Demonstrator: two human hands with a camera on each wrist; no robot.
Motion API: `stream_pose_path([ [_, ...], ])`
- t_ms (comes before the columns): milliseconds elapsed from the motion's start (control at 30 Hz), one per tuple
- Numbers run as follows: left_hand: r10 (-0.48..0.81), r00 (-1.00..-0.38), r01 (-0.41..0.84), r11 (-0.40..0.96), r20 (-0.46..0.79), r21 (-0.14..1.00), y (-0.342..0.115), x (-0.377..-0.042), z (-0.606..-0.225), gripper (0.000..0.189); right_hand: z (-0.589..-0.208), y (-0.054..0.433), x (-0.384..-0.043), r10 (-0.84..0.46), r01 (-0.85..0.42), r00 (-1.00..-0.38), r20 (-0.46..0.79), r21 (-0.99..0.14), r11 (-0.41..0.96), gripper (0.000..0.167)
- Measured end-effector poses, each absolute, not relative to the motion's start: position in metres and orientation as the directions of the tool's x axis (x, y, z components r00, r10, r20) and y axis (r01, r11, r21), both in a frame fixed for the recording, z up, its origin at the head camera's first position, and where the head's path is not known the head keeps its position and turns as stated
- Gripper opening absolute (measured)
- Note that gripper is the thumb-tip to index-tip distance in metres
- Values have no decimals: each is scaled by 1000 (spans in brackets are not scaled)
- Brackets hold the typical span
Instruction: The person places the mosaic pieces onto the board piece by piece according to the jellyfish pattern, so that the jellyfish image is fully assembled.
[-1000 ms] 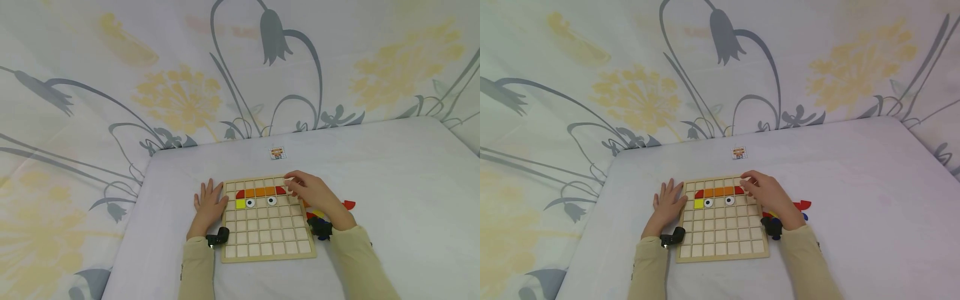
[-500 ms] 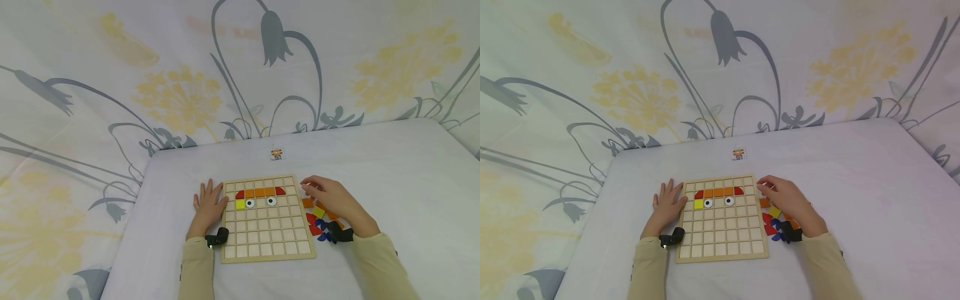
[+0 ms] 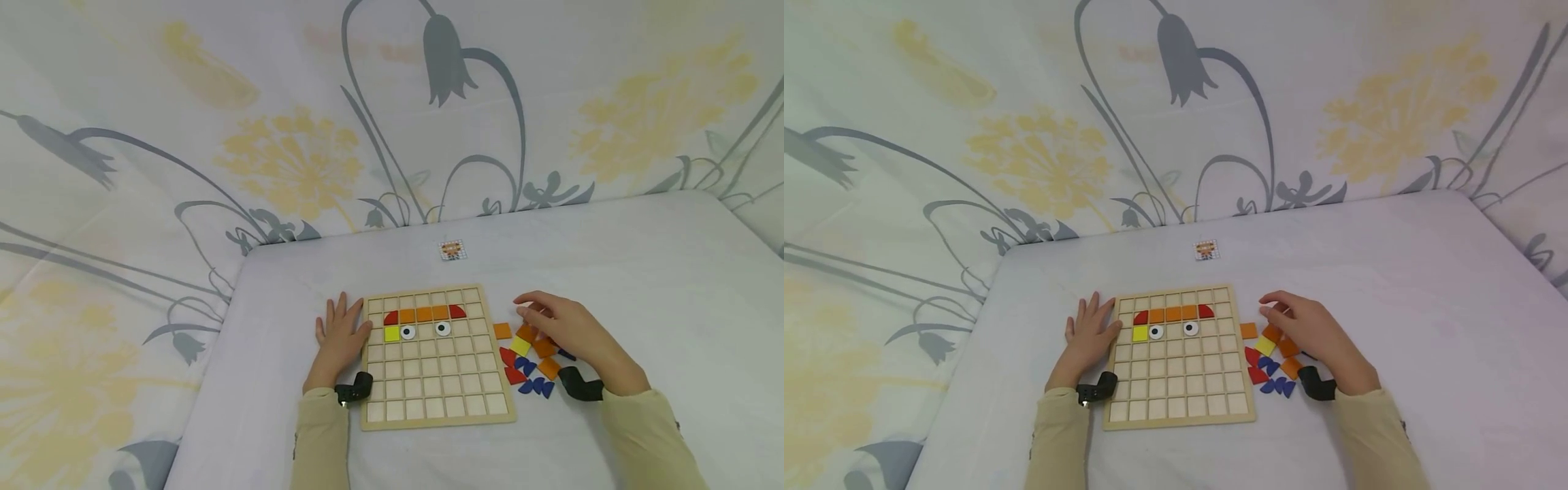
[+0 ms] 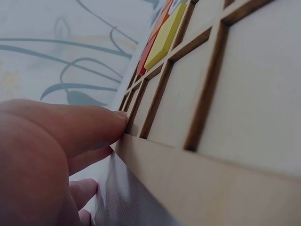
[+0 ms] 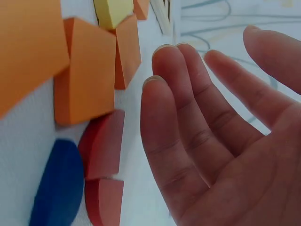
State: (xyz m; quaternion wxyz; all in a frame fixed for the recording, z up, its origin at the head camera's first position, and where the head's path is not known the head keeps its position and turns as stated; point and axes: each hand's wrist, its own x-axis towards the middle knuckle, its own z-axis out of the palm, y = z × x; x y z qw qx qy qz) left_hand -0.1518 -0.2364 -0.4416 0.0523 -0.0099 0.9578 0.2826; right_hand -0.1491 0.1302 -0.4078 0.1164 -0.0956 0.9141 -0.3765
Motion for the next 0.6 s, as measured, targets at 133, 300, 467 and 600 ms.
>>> stream_pose_path([
  [133, 6, -993, -56, 841, -114, 538, -236, -151, -440, 53, -408, 138, -149, -248, -80, -958, -141, -702, 708, 40],
  [300, 6, -994, -56, 844, -113, 534, -237, -150, -441, 53, -408, 145, -149, -234, -58, -959, -160, -697, 714, 40],
  [467, 9, -993, -55, 839, -114, 541, -236, -150, -441, 53, -409, 150, -149, -231, -43, -956, -179, -695, 717, 36],
  [600, 11, -993, -52, 843, -113, 535, -237, -152, -441, 53, -409, 153, -150, -235, -46, -953, -193, -672, 739, 34],
])
